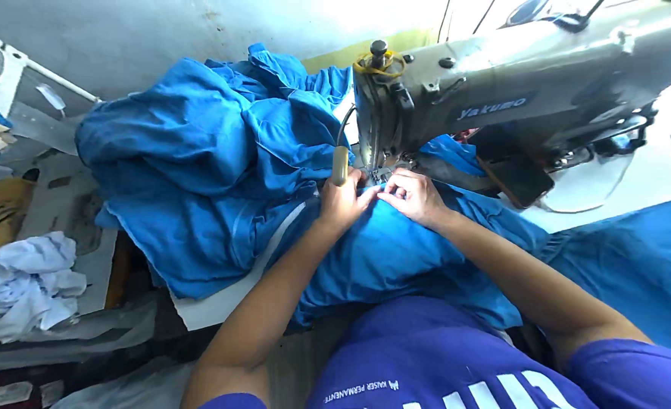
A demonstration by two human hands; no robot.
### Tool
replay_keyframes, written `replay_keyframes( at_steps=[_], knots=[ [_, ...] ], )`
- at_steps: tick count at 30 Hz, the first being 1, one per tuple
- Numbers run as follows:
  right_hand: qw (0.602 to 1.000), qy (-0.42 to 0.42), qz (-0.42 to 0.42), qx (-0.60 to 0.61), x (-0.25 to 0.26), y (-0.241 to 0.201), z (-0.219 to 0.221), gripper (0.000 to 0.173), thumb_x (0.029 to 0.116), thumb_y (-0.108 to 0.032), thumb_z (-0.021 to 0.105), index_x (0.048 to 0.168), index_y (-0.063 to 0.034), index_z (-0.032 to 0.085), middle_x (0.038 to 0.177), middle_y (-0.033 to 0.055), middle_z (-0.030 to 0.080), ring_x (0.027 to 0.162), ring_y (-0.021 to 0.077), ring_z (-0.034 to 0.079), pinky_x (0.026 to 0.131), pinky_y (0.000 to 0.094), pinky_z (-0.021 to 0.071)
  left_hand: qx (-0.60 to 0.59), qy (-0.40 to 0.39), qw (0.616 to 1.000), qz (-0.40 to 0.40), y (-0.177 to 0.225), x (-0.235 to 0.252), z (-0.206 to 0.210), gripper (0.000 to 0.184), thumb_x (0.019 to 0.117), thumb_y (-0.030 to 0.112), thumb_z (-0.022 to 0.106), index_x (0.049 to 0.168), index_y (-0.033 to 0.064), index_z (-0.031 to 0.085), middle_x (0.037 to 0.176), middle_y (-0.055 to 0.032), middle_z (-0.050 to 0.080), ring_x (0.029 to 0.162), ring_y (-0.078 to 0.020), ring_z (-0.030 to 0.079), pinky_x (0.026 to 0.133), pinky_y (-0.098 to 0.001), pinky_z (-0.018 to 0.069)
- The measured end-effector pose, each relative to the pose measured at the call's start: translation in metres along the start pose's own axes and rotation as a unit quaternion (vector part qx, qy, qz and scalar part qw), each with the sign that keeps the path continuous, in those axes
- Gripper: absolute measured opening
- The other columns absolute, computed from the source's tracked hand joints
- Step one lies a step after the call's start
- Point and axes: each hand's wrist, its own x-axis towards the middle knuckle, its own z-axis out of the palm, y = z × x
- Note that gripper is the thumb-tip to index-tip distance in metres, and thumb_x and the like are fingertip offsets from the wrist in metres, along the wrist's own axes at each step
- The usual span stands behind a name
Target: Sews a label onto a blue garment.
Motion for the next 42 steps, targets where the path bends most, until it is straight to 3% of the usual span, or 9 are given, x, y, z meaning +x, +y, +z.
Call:
replay_keyframes(
  at_steps=[3, 6, 12, 20, 25, 29, 33, 38, 42],
  knots=[
    [1.000, -0.001, -0.005, 0.000, -0.003, -0.002, -0.003, 0.015, 0.0907, -0.016, 0.072, 0.084, -0.0024, 0.069, 0.087, 0.0104, 0.065, 0.064, 0.0146, 0.057, 0.059, 0.0284, 0.0491, 0.008, 0.009, 1.000, 0.004, 0.006, 0.003, 0.012, 0.016, 0.0952, 0.012, 0.068, 0.098, -0.0034, 0.074, 0.097, -0.0203, 0.072, 0.098, -0.0381, 0.069, 0.088, -0.0564, 0.0534],
    [1.000, 0.004, -0.001, 0.000, -0.005, -0.003, -0.004, 0.015, 0.0900, -0.015, 0.073, 0.083, -0.0023, 0.069, 0.088, 0.0107, 0.066, 0.065, 0.0144, 0.058, 0.060, 0.0281, 0.0503, 0.003, 0.061, 0.994, 0.089, -0.001, -0.002, 0.023, 0.012, 0.0935, 0.003, 0.066, 0.095, -0.0023, 0.076, 0.091, -0.0186, 0.072, 0.094, -0.0363, 0.070, 0.085, -0.0525, 0.0560],
    [1.000, 0.010, 0.004, -0.021, -0.005, -0.004, -0.003, 0.007, 0.0853, -0.007, 0.073, 0.083, -0.0011, 0.069, 0.088, 0.0127, 0.066, 0.066, 0.0180, 0.059, 0.061, 0.0321, 0.0504, 0.198, 0.070, 0.953, 0.221, -0.001, -0.004, 0.026, 0.015, 0.0894, -0.006, 0.061, 0.092, -0.0029, 0.075, 0.093, -0.0195, 0.070, 0.090, -0.0382, 0.069, 0.074, -0.0483, 0.0549],
    [0.996, 0.001, 0.076, -0.045, 0.006, -0.007, 0.001, 0.016, 0.0907, -0.015, 0.073, 0.089, 0.0005, 0.072, 0.087, 0.0163, 0.066, 0.064, 0.0247, 0.060, 0.061, 0.0435, 0.0511, 0.048, 0.062, 0.997, -0.005, -0.017, 0.021, 0.016, 0.016, 0.0945, 0.007, 0.063, 0.097, -0.0030, 0.076, 0.102, -0.0219, 0.072, 0.105, -0.0412, 0.068, 0.093, -0.0596, 0.0516],
    [0.995, -0.006, 0.089, -0.046, 0.009, -0.005, 0.001, 0.016, 0.0923, -0.016, 0.071, 0.093, -0.0001, 0.072, 0.087, 0.0162, 0.066, 0.065, 0.0252, 0.060, 0.064, 0.0449, 0.0510, -0.021, 0.090, 0.992, -0.083, -0.034, 0.019, 0.012, 0.020, 0.0862, 0.001, 0.063, 0.105, 0.0004, 0.069, 0.111, -0.0186, 0.065, 0.097, -0.0330, 0.066, 0.084, -0.0526, 0.0544],
    [0.996, -0.012, 0.081, -0.043, 0.009, -0.006, 0.002, 0.017, 0.0939, -0.018, 0.071, 0.093, -0.0007, 0.073, 0.092, 0.0168, 0.067, 0.068, 0.0255, 0.062, 0.065, 0.0444, 0.0518, 0.016, 0.075, 0.995, -0.057, -0.031, 0.009, 0.005, 0.013, 0.0905, 0.002, 0.061, 0.093, -0.0004, 0.073, 0.107, -0.0200, 0.067, 0.106, -0.0372, 0.064, 0.094, -0.0563, 0.0496],
    [0.997, -0.012, 0.072, -0.034, 0.007, -0.003, 0.002, 0.018, 0.0934, -0.018, 0.072, 0.092, -0.0007, 0.072, 0.094, 0.0153, 0.067, 0.068, 0.0230, 0.060, 0.065, 0.0420, 0.0512, 0.047, 0.038, 0.998, 0.003, -0.033, 0.011, 0.010, 0.022, 0.0981, 0.011, 0.060, 0.112, 0.0019, 0.074, 0.108, -0.0205, 0.068, 0.113, -0.0400, 0.062, 0.100, -0.0568, 0.0476],
    [0.998, -0.010, 0.059, -0.018, -0.003, -0.005, -0.006, 0.017, 0.0925, -0.016, 0.072, 0.090, 0.0014, 0.071, 0.096, 0.0162, 0.068, 0.070, 0.0226, 0.062, 0.065, 0.0404, 0.0527, 0.020, -0.045, 0.998, -0.024, -0.017, -0.007, -0.028, 0.030, 0.1029, 0.000, 0.047, 0.124, -0.0049, 0.067, 0.130, -0.0237, 0.064, 0.126, -0.0384, 0.059, 0.109, -0.0522, 0.0451],
    [0.998, -0.011, 0.059, -0.020, -0.008, -0.005, -0.008, 0.015, 0.0916, -0.014, 0.072, 0.090, 0.0008, 0.072, 0.096, 0.0155, 0.068, 0.069, 0.0210, 0.061, 0.064, 0.0390, 0.0521, 0.088, 0.004, 0.996, -0.004, 0.010, -0.070, -0.047, 0.034, 0.0985, -0.008, 0.049, 0.128, -0.0065, 0.064, 0.133, -0.0244, 0.064, 0.123, -0.0388, 0.063, 0.104, -0.0527, 0.0510]
  ],
)
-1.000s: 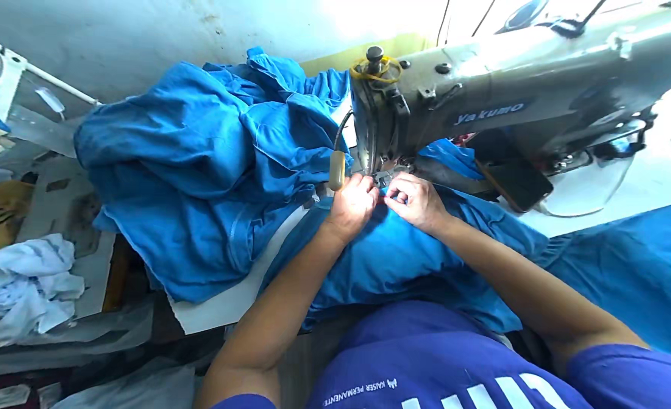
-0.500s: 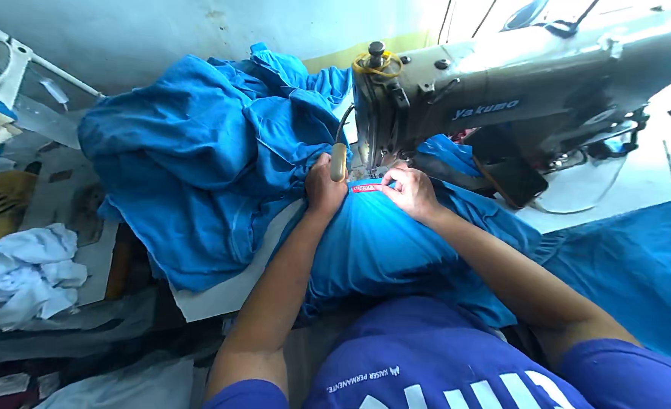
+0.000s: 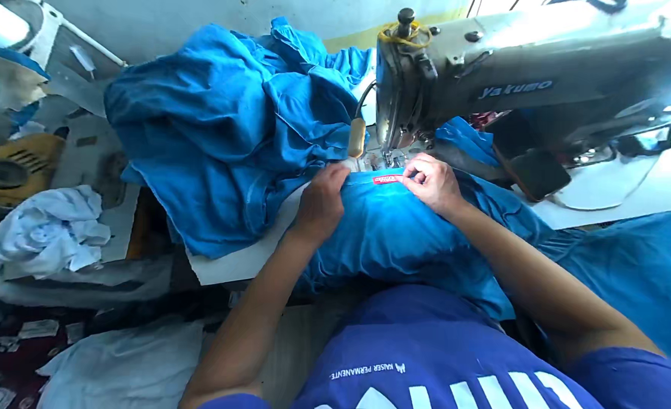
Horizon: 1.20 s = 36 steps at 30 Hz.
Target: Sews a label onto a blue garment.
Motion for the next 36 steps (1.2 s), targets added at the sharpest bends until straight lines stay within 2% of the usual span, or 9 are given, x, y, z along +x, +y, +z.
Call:
replay_keyframes(
  at_steps=[3, 6, 8, 18, 21, 24, 28, 31, 36],
  knots=[
    [1.000, -0.004, 0.002, 0.000, 0.001, 0.000, -0.001, 0.015, 0.0911, -0.014, 0.072, 0.090, 0.0005, 0.072, 0.095, 0.0151, 0.069, 0.068, 0.0202, 0.060, 0.064, 0.0381, 0.0502, 0.041, -0.021, 0.997, -0.056, -0.001, -0.038, 0.013, 0.041, 0.1019, 0.006, 0.058, 0.139, -0.0101, 0.055, 0.140, -0.0281, 0.058, 0.127, -0.0415, 0.061, 0.105, -0.0553, 0.0499],
    [1.000, -0.018, 0.010, 0.005, 0.002, 0.002, -0.003, 0.015, 0.0916, -0.016, 0.072, 0.091, -0.0005, 0.072, 0.097, 0.0139, 0.068, 0.068, 0.0181, 0.060, 0.064, 0.0372, 0.0504, 0.082, -0.020, 0.995, -0.059, -0.013, -0.058, 0.035, 0.053, 0.1056, 0.024, 0.053, 0.146, -0.0099, 0.048, 0.157, -0.0255, 0.043, 0.149, -0.0382, 0.040, 0.122, -0.0541, 0.0305],
    [1.000, -0.027, 0.012, 0.009, 0.003, 0.004, -0.004, 0.016, 0.0928, -0.017, 0.071, 0.091, -0.0005, 0.071, 0.099, 0.0137, 0.068, 0.069, 0.0180, 0.059, 0.066, 0.0382, 0.0498, 0.096, -0.006, 0.994, -0.049, -0.019, -0.064, 0.041, 0.058, 0.1062, 0.033, 0.048, 0.148, -0.0079, 0.047, 0.159, -0.0230, 0.041, 0.152, -0.0360, 0.035, 0.123, -0.0541, 0.0265],
    [0.999, -0.038, 0.005, 0.000, 0.006, 0.001, -0.006, 0.017, 0.0925, -0.016, 0.071, 0.089, 0.0010, 0.071, 0.096, 0.0150, 0.068, 0.069, 0.0197, 0.060, 0.065, 0.0381, 0.0498, 0.102, -0.129, 0.981, -0.106, -0.003, -0.046, 0.011, 0.062, 0.1054, 0.034, 0.055, 0.148, -0.0088, 0.044, 0.163, -0.0245, 0.034, 0.154, -0.0358, 0.029, 0.124, -0.0513, 0.0249],
    [0.999, -0.035, 0.007, 0.006, 0.006, 0.002, -0.005, 0.016, 0.0916, -0.015, 0.071, 0.089, 0.0010, 0.071, 0.094, 0.0147, 0.067, 0.069, 0.0197, 0.059, 0.065, 0.0381, 0.0492, 0.109, -0.125, 0.981, -0.098, 0.010, -0.033, -0.002, 0.041, 0.1037, 0.023, 0.061, 0.129, -0.0094, 0.062, 0.145, -0.0280, 0.054, 0.138, -0.0423, 0.051, 0.110, -0.0592, 0.0421],
    [0.999, -0.031, 0.006, 0.013, 0.007, 0.004, -0.003, 0.014, 0.0903, -0.013, 0.071, 0.088, 0.0012, 0.071, 0.092, 0.0143, 0.067, 0.069, 0.0202, 0.059, 0.066, 0.0385, 0.0494, 0.096, -0.008, 0.995, 0.002, 0.026, -0.014, 0.009, 0.019, 0.0997, 0.006, 0.060, 0.108, -0.0068, 0.072, 0.115, -0.0244, 0.070, 0.110, -0.0418, 0.068, 0.092, -0.0581, 0.0540],
    [0.999, -0.045, 0.013, 0.019, 0.009, 0.002, -0.006, 0.013, 0.0897, -0.010, 0.071, 0.088, 0.0025, 0.070, 0.092, 0.0158, 0.067, 0.072, 0.0220, 0.060, 0.069, 0.0395, 0.0500, -0.064, 0.048, 0.994, 0.078, 0.029, 0.030, 0.038, 0.016, 0.0971, -0.001, 0.059, 0.099, -0.0061, 0.073, 0.090, -0.0200, 0.067, 0.084, -0.0326, 0.069, 0.077, -0.0459, 0.0578],
    [0.997, -0.068, 0.027, 0.027, 0.012, -0.001, -0.012, 0.014, 0.0905, -0.010, 0.071, 0.089, 0.0038, 0.070, 0.091, 0.0163, 0.065, 0.071, 0.0219, 0.059, 0.069, 0.0394, 0.0500, -0.172, 0.012, 0.984, 0.040, 0.028, 0.055, 0.049, 0.011, 0.0922, -0.003, 0.064, 0.098, -0.0085, 0.072, 0.091, -0.0207, 0.068, 0.085, -0.0281, 0.068, 0.082, -0.0405, 0.0563],
    [0.991, -0.087, 0.074, 0.072, 0.016, -0.002, -0.017, 0.013, 0.0906, -0.008, 0.073, 0.094, 0.0040, 0.070, 0.091, 0.0142, 0.064, 0.064, 0.0147, 0.056, 0.062, 0.0301, 0.0506, -0.181, -0.032, 0.983, 0.015, 0.018, 0.063, 0.068, 0.012, 0.0917, 0.008, 0.072, 0.094, -0.0036, 0.073, 0.091, -0.0174, 0.068, 0.082, -0.0261, 0.067, 0.079, -0.0433, 0.0560]
  ],
)
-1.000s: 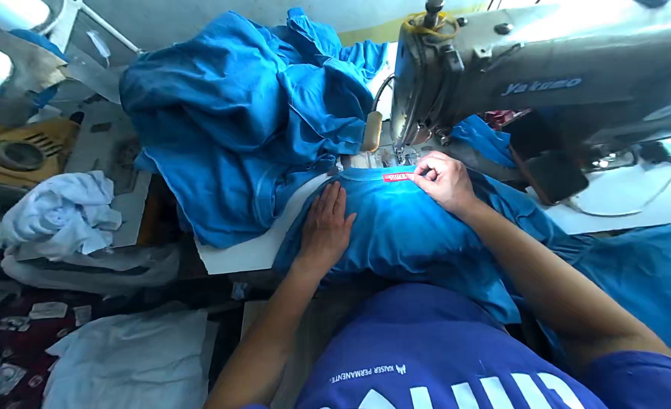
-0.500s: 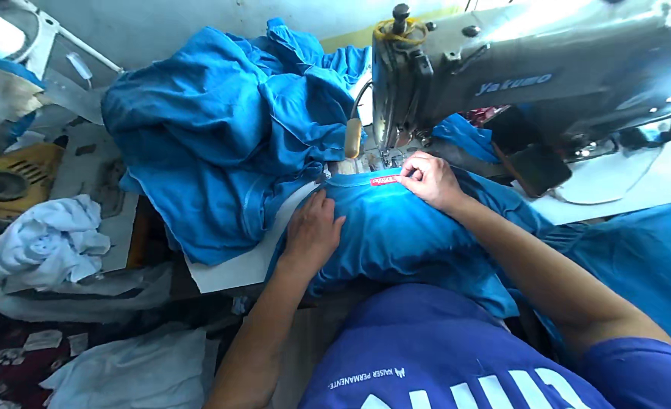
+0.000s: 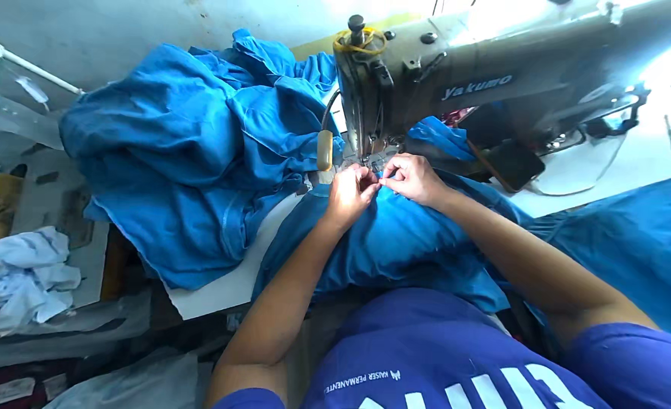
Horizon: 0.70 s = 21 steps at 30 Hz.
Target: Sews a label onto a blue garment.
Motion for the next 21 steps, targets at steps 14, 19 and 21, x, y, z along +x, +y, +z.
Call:
replay_keyframes(
  at_steps=[14, 19, 21],
  knots=[
    [0.996, 0.073, 0.050, -0.022, -0.094, -0.006, -0.037, 0.026, 0.0945, -0.003, 0.068, 0.119, 0.0020, 0.063, 0.112, 0.0147, 0.068, 0.062, 0.0104, 0.062, 0.059, 0.0284, 0.0573, 0.053, -0.054, 0.991, -0.114, 0.022, 0.011, 0.000, 0.016, 0.0968, 0.019, 0.070, 0.106, 0.0052, 0.074, 0.095, -0.0114, 0.074, 0.093, -0.0287, 0.070, 0.086, -0.0562, 0.0519],
    [0.996, 0.070, 0.054, -0.016, -0.094, -0.013, -0.031, 0.028, 0.0922, -0.004, 0.072, 0.118, 0.0012, 0.064, 0.111, 0.0137, 0.067, 0.062, 0.0085, 0.060, 0.060, 0.0252, 0.0553, 0.076, -0.069, 0.984, -0.147, 0.033, 0.013, -0.001, 0.015, 0.0970, 0.015, 0.068, 0.107, 0.0050, 0.073, 0.102, -0.0141, 0.073, 0.101, -0.0330, 0.069, 0.088, -0.0601, 0.0496],
    [0.997, 0.062, 0.040, -0.008, -0.086, -0.018, -0.024, 0.029, 0.0923, -0.006, 0.073, 0.119, 0.0017, 0.064, 0.111, 0.0149, 0.067, 0.063, 0.0111, 0.061, 0.059, 0.0273, 0.0549, 0.072, -0.067, 0.985, -0.144, 0.032, 0.012, 0.000, 0.015, 0.0967, 0.015, 0.068, 0.106, 0.0048, 0.073, 0.102, -0.0143, 0.073, 0.101, -0.0329, 0.069, 0.088, -0.0602, 0.0496]
  ],
)
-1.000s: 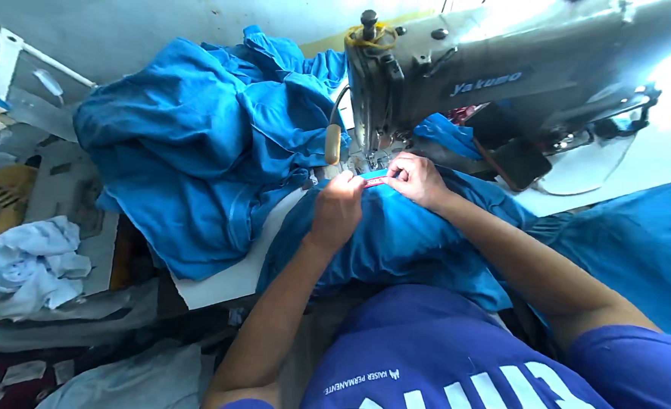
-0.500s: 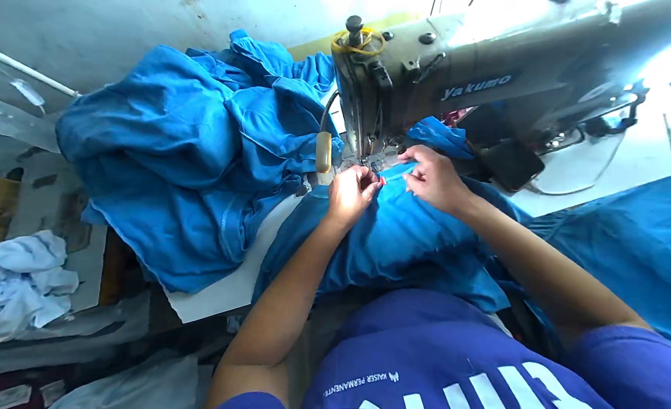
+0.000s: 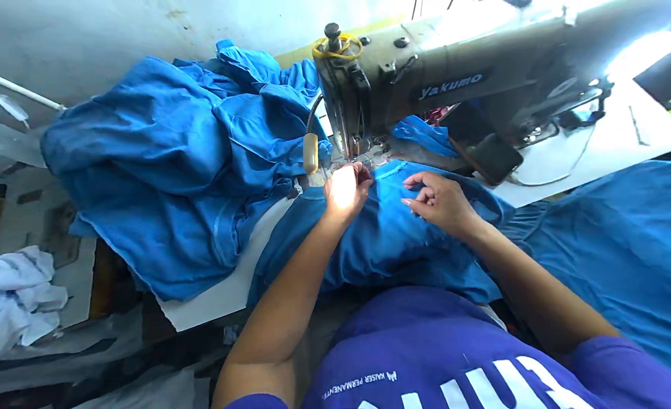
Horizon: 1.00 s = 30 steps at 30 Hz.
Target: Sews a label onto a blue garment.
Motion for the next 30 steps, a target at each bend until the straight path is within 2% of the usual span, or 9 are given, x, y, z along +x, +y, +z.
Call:
replay_keyframes(
  at_steps=[3, 5, 7, 10, 15, 18, 22, 26, 30],
  knots=[
    [1.000, -0.002, -0.022, 0.001, 0.017, -0.006, 0.016, 0.032, 0.0920, -0.007, 0.073, 0.120, 0.0015, 0.062, 0.116, 0.0162, 0.067, 0.067, 0.0148, 0.064, 0.062, 0.0314, 0.0566, -0.111, 0.024, 0.992, 0.055, -0.022, 0.003, 0.003, 0.012, 0.0920, 0.014, 0.074, 0.096, 0.0033, 0.073, 0.092, -0.0116, 0.071, 0.088, -0.0251, 0.067, 0.083, -0.0517, 0.0526],
    [0.999, 0.002, -0.029, 0.026, 0.032, -0.009, 0.029, 0.036, 0.0908, -0.005, 0.072, 0.124, 0.0032, 0.061, 0.117, 0.0178, 0.067, 0.069, 0.0164, 0.065, 0.064, 0.0326, 0.0573, -0.219, 0.030, 0.971, 0.092, -0.035, 0.004, 0.002, 0.008, 0.0865, 0.006, 0.078, 0.088, 0.0023, 0.072, 0.082, -0.0034, 0.069, 0.072, -0.0086, 0.063, 0.072, -0.0310, 0.0544],
    [0.998, -0.003, -0.032, 0.054, 0.047, -0.010, 0.040, 0.039, 0.0904, -0.002, 0.070, 0.127, 0.0042, 0.058, 0.114, 0.0176, 0.067, 0.069, 0.0166, 0.066, 0.066, 0.0327, 0.0585, -0.296, 0.020, 0.949, 0.102, -0.037, 0.001, -0.002, 0.008, 0.0837, -0.002, 0.077, 0.084, -0.0001, 0.069, 0.075, 0.0010, 0.068, 0.065, 0.0002, 0.059, 0.065, -0.0197, 0.0519],
    [0.998, 0.003, -0.051, 0.034, 0.058, -0.007, 0.050, 0.035, 0.0899, 0.001, 0.066, 0.124, 0.0054, 0.061, 0.105, 0.0173, 0.069, 0.072, 0.0202, 0.067, 0.070, 0.0363, 0.0584, -0.314, 0.027, 0.942, 0.117, -0.041, -0.001, -0.002, 0.008, 0.0830, -0.004, 0.077, 0.085, -0.0017, 0.069, 0.074, 0.0007, 0.068, 0.064, 0.0006, 0.059, 0.065, -0.0183, 0.0513],
    [0.993, 0.016, -0.102, -0.051, 0.059, 0.004, 0.048, 0.011, 0.0908, -0.001, 0.062, 0.094, 0.0035, 0.073, 0.088, 0.0170, 0.069, 0.076, 0.0262, 0.066, 0.073, 0.0422, 0.0546, -0.315, 0.024, 0.943, 0.105, -0.046, 0.001, 0.002, 0.007, 0.0861, -0.001, 0.076, 0.088, -0.0012, 0.069, 0.076, 0.0007, 0.067, 0.066, 0.0002, 0.060, 0.067, -0.0188, 0.0516],
    [0.995, 0.017, -0.048, -0.085, 0.066, 0.000, 0.032, 0.015, 0.0950, -0.001, 0.059, 0.101, 0.0053, 0.071, 0.098, 0.0211, 0.069, 0.084, 0.0321, 0.068, 0.079, 0.0483, 0.0556, -0.327, 0.020, 0.939, 0.102, -0.047, 0.001, 0.001, 0.007, 0.0870, -0.001, 0.075, 0.090, -0.0015, 0.069, 0.077, 0.0001, 0.068, 0.068, -0.0004, 0.061, 0.069, -0.0197, 0.0526],
    [0.987, 0.080, 0.020, -0.137, 0.063, 0.007, -0.001, 0.018, 0.0972, -0.002, 0.057, 0.108, 0.0083, 0.067, 0.108, 0.0266, 0.068, 0.098, 0.0401, 0.068, 0.087, 0.0553, 0.0547, -0.329, 0.021, 0.939, 0.100, -0.048, 0.001, 0.002, 0.007, 0.0872, -0.001, 0.075, 0.090, -0.0011, 0.069, 0.076, 0.0003, 0.067, 0.067, -0.0002, 0.059, 0.068, -0.0191, 0.0514],
    [0.986, 0.135, 0.000, -0.096, 0.051, 0.009, 0.001, 0.019, 0.0977, -0.002, 0.057, 0.113, 0.0079, 0.063, 0.108, 0.0235, 0.067, 0.079, 0.0297, 0.068, 0.072, 0.0454, 0.0586, -0.344, 0.020, 0.933, 0.103, -0.046, 0.001, 0.001, 0.013, 0.0841, -0.005, 0.077, 0.092, -0.0012, 0.068, 0.076, 0.0006, 0.068, 0.066, 0.0002, 0.061, 0.067, -0.0180, 0.0524],
    [0.998, 0.015, -0.040, 0.056, 0.036, -0.021, 0.035, 0.021, 0.0955, -0.002, 0.064, 0.116, 0.0012, 0.064, 0.105, 0.0141, 0.071, 0.067, 0.0148, 0.068, 0.060, 0.0306, 0.0593, -0.366, 0.008, 0.921, 0.132, -0.049, 0.001, 0.000, 0.015, 0.0831, -0.008, 0.074, 0.092, -0.0016, 0.065, 0.080, 0.0003, 0.069, 0.069, 0.0001, 0.063, 0.069, -0.0178, 0.0543]
  ],
)
